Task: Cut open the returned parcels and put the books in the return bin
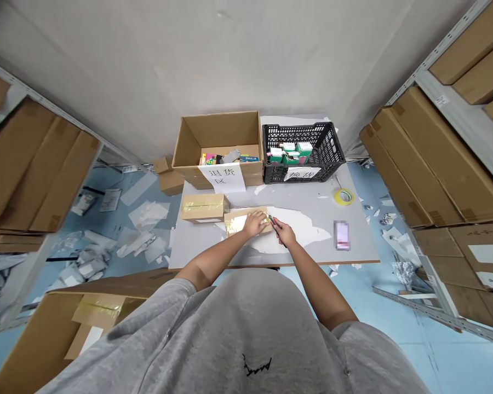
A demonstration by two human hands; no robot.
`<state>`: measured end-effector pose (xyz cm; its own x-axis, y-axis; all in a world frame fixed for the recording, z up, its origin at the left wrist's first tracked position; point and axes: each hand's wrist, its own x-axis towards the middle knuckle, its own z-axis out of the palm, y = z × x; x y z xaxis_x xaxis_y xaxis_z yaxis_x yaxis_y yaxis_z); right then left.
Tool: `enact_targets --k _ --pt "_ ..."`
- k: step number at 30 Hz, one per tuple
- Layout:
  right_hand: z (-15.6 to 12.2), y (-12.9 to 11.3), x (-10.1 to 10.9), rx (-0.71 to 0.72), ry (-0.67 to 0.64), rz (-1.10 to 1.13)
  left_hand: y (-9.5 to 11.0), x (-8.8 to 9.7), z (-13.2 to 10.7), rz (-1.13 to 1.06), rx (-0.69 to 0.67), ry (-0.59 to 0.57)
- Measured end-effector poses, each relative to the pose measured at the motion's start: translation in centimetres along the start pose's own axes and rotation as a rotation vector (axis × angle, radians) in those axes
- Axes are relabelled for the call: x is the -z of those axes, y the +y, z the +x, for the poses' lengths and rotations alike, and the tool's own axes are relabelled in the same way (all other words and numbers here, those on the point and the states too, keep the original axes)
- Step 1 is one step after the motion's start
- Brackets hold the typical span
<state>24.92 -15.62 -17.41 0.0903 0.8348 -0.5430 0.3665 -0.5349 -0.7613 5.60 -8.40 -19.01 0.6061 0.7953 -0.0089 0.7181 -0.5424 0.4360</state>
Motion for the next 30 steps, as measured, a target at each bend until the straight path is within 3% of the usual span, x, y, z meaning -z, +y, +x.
enact_targets --k 8,19,25,30 --pt "-0.6 2.0 -0.2 0.047 -0.018 0.075 -0.6 -0.5 0.3 -0.111 -0.012 0.008" --pt "-0.5 1.3 -0.7 0.043 -0.025 0.108 -1.5 -0.2 0.0 -0.145 -0.109 0.035" --pt "-2.3 2.4 -0.7 0.062 -0.006 -0.026 -1.8 -0.4 0.4 -0.120 -0.022 0.076" --pt "-1.9 3.2 -0.5 0.032 0.158 -0.113 -2.5 0.1 -1.6 -0.025 0.096 0.186"
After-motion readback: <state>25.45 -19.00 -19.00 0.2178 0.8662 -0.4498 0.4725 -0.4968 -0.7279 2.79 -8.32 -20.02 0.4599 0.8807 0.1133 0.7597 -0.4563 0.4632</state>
